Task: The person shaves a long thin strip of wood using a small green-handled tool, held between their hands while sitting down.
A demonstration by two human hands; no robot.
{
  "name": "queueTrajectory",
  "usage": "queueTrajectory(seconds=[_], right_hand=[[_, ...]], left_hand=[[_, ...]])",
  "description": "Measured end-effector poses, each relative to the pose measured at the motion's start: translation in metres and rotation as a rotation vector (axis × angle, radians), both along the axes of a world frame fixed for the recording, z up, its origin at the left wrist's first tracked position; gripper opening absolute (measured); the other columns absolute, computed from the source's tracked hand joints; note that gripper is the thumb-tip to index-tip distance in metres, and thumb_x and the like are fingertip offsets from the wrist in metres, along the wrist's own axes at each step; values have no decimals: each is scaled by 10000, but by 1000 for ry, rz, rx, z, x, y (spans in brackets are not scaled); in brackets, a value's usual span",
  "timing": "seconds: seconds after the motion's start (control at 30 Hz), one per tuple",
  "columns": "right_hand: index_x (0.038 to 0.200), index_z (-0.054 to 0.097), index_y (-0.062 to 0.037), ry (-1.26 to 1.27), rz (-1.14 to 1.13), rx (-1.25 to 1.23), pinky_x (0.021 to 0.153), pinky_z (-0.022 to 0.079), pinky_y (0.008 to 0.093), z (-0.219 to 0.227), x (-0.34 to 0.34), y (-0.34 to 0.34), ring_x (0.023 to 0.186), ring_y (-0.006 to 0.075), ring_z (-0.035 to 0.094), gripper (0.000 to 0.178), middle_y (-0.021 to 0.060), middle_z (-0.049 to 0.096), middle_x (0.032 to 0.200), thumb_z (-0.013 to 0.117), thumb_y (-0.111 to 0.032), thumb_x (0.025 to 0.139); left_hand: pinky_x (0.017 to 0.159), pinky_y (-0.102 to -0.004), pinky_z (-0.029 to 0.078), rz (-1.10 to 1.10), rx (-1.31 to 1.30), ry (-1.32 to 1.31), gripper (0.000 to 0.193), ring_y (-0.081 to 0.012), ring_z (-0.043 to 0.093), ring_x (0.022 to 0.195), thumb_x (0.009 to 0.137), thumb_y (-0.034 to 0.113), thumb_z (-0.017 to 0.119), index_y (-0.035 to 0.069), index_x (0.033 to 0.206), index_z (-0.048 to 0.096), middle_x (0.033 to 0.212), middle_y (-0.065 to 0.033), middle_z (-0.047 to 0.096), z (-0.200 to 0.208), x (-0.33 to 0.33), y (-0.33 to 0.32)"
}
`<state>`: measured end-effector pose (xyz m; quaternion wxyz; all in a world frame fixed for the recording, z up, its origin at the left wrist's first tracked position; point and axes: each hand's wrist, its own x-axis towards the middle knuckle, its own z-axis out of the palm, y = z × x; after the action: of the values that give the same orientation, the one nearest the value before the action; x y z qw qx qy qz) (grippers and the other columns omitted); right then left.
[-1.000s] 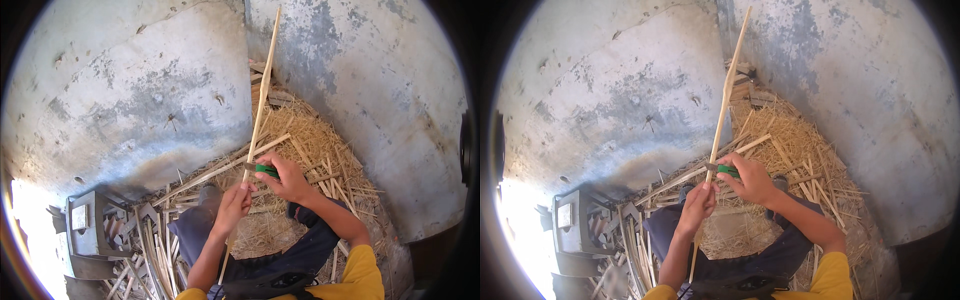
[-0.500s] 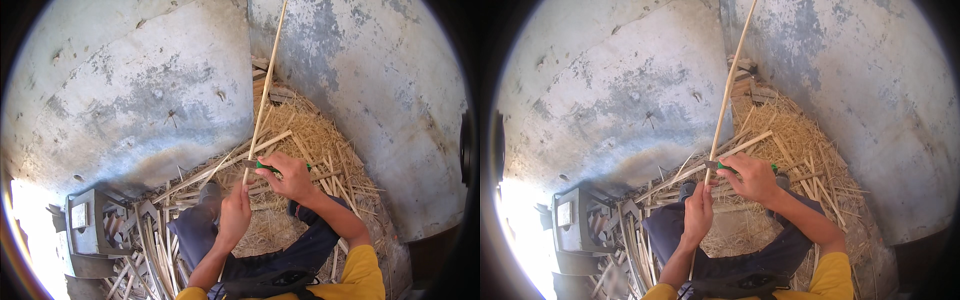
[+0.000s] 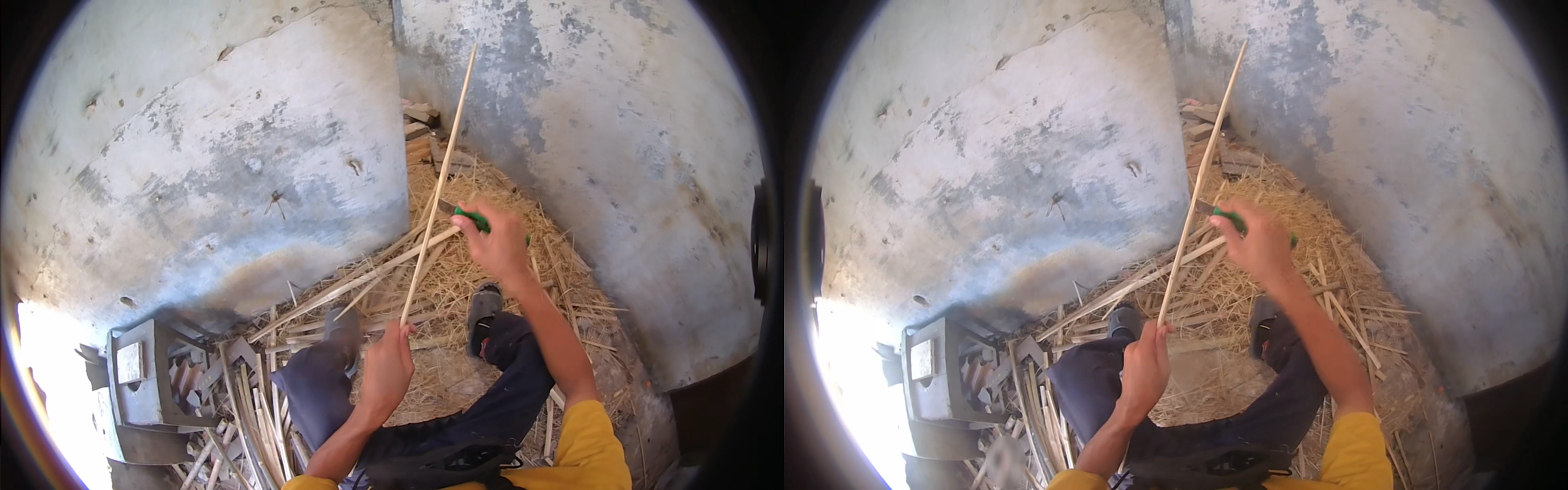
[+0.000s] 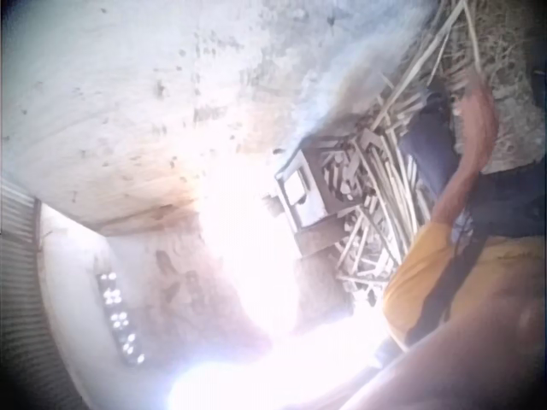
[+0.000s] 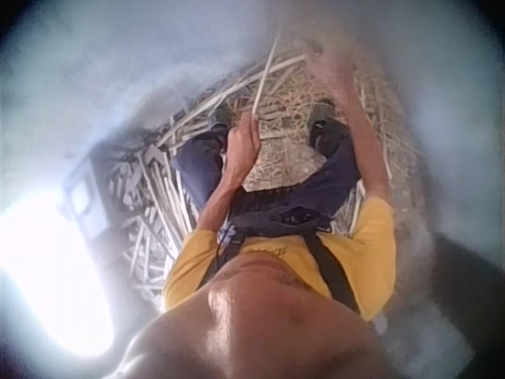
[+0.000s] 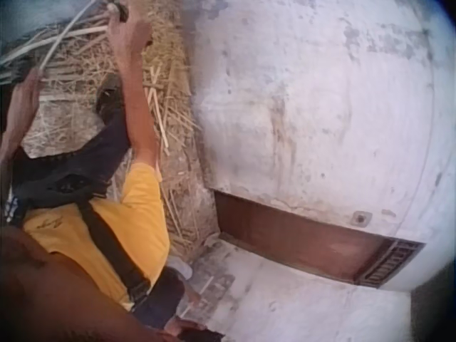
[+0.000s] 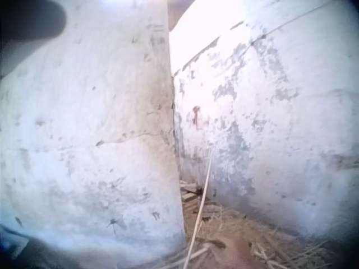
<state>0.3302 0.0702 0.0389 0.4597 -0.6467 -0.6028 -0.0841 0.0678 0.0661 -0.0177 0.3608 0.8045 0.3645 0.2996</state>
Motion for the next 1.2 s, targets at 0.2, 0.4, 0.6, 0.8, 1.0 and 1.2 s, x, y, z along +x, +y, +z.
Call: queueTrajectory(seconds=[0.2, 0.4, 0.6, 0.8, 1.0, 1.2], right_hand=[[1080, 679, -53, 86, -17, -98, 552, 462, 332, -27, 16, 7, 581, 188, 634, 289, 80, 678, 706, 712, -334, 1019], [1123, 672, -38, 720, 223, -110, 580, 438, 319, -33, 11, 7, 681, 109, 607, 252, 7, 688, 842, 682, -277, 1045], [1249, 657, -39, 877, 390, -215, 546, 379, 246, -32, 3, 5, 649, 45, 501, 296, -12, 652, 924, 682, -256, 1048], [1248, 659, -39, 1126, 521, -220, 477, 303, 202, -34, 2, 1, 547, 9, 412, 292, -3, 661, 905, 697, -237, 1037], [1206, 662, -32, 1241, 479, -158, 456, 276, 214, -36, -7, 3, 501, 17, 379, 284, -12, 651, 836, 728, -235, 1019], [1116, 682, -40, 1180, 415, -147, 498, 333, 208, -39, -10, 3, 542, 26, 456, 234, -9, 680, 862, 760, -225, 996]], left_hand=[[529, -389, 397, -51, -95, -53, 215, -241, 547, 515, 1112, 138, 494, 6, 1070, 659, 629, -143, 548, -10, -3, 15], [530, -248, 313, -128, -458, -200, 240, -42, 360, 585, 1139, 202, 475, 23, 1138, 634, 678, 69, 422, -3, -4, 17], [576, -260, 373, -212, -714, -192, 271, -61, 419, 626, 1136, 248, 440, 55, 1129, 630, 711, 34, 471, 4, -11, 23], [518, -271, 384, -324, -868, -249, 356, -105, 388, 532, 1143, 291, 367, 16, 1096, 587, 663, 11, 421, 10, -12, 27], [563, -293, 406, -402, -905, -261, 309, -119, 433, 576, 1133, 269, 376, 47, 1079, 583, 691, 20, 443, 10, -16, 33], [730, -297, 527, -389, -880, -214, 411, -167, 605, 669, 1122, 371, 434, 10, 1144, 628, 713, -22, 577, -1, -15, 37]])
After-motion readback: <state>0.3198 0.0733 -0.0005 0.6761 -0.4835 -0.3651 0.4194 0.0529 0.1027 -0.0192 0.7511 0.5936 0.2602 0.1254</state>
